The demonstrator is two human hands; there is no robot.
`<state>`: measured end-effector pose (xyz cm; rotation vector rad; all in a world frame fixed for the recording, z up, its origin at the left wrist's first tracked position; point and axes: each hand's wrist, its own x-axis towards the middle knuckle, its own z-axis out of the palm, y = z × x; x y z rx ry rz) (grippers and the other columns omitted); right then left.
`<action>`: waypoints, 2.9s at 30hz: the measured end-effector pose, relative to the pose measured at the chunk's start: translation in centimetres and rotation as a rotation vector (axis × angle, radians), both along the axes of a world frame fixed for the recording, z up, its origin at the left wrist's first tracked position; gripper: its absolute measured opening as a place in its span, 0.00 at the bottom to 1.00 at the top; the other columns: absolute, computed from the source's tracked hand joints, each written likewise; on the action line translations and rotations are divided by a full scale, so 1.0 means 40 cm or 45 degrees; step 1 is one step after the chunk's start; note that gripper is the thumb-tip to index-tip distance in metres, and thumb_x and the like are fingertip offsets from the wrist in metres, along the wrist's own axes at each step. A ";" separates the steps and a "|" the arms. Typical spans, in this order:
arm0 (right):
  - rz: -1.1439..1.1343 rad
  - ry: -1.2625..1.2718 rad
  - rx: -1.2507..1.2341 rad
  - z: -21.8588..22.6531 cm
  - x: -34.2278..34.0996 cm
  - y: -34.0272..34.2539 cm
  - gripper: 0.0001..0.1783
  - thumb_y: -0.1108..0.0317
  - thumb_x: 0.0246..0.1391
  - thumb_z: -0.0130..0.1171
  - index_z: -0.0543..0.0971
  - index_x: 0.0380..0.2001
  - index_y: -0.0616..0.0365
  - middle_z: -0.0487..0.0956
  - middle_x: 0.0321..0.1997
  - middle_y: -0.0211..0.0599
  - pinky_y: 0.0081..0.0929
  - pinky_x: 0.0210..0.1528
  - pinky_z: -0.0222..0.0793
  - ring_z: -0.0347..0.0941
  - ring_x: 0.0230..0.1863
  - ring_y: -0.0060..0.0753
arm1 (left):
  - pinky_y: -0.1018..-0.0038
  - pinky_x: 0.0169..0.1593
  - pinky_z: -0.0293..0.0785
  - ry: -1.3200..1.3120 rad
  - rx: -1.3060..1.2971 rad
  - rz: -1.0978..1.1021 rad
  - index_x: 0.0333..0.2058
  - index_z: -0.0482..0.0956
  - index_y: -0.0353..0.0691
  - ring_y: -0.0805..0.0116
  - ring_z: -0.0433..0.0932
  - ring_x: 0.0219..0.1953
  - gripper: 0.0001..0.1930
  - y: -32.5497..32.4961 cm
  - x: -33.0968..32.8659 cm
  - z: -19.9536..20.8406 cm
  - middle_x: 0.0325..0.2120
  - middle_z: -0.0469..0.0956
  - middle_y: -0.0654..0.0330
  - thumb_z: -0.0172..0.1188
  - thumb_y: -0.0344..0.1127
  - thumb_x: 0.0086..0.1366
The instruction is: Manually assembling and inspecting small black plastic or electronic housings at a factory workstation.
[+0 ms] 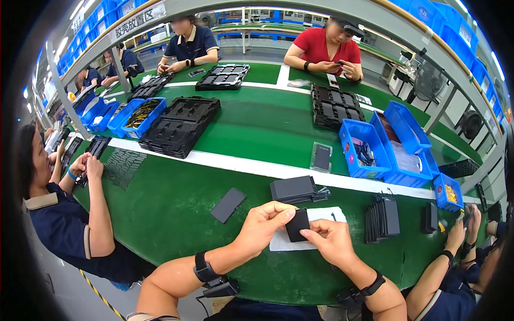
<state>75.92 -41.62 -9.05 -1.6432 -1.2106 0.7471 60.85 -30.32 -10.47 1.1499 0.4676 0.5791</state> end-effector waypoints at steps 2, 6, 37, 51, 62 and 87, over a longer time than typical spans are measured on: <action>-0.013 -0.033 -0.013 0.022 -0.017 -0.001 0.09 0.71 0.47 0.63 0.80 0.31 0.65 0.81 0.23 0.38 0.21 0.24 0.70 0.75 0.23 0.21 | 0.77 0.43 0.72 -0.143 -0.073 0.041 0.41 0.76 0.37 0.75 0.74 0.38 0.10 -0.012 0.004 0.002 0.36 0.77 0.61 0.57 0.33 0.63; -0.003 -0.199 0.141 0.013 -0.039 -0.003 0.09 0.70 0.47 0.64 0.80 0.30 0.66 0.81 0.24 0.40 0.21 0.25 0.71 0.76 0.22 0.23 | 0.78 0.45 0.69 -0.311 -0.343 -0.027 0.44 0.70 0.38 0.75 0.72 0.42 0.13 -0.041 0.016 0.018 0.37 0.74 0.62 0.59 0.28 0.60; 0.135 0.529 0.044 0.000 0.006 0.014 0.07 0.70 0.53 0.59 0.78 0.34 0.63 0.78 0.29 0.27 0.15 0.35 0.68 0.71 0.29 0.14 | 0.78 0.42 0.70 -0.035 -0.101 0.085 0.40 0.71 0.36 0.77 0.73 0.36 0.12 -0.017 0.009 0.013 0.32 0.75 0.62 0.61 0.30 0.59; 0.014 0.427 0.106 -0.026 0.004 0.012 0.08 0.70 0.54 0.58 0.78 0.32 0.64 0.77 0.29 0.29 0.15 0.33 0.69 0.71 0.29 0.14 | 0.67 0.44 0.71 1.224 1.068 0.407 0.37 0.79 0.37 0.54 0.76 0.39 0.15 0.227 -0.107 0.052 0.36 0.79 0.52 0.54 0.43 0.61; 0.047 0.489 -0.014 -0.044 0.019 0.024 0.10 0.66 0.55 0.58 0.78 0.33 0.62 0.78 0.27 0.28 0.15 0.31 0.68 0.70 0.27 0.14 | 0.66 0.52 0.66 0.527 1.598 0.334 0.45 0.76 0.39 0.57 0.70 0.48 0.26 0.136 -0.002 0.031 0.42 0.76 0.54 0.69 0.41 0.47; -0.003 0.596 0.065 -0.038 0.042 0.039 0.10 0.67 0.58 0.52 0.73 0.29 0.62 0.78 0.24 0.33 0.19 0.25 0.67 0.71 0.22 0.19 | 0.72 0.42 0.71 0.344 1.253 0.213 0.47 0.72 0.39 0.68 0.72 0.43 0.27 0.010 0.005 0.059 0.43 0.73 0.60 0.70 0.35 0.47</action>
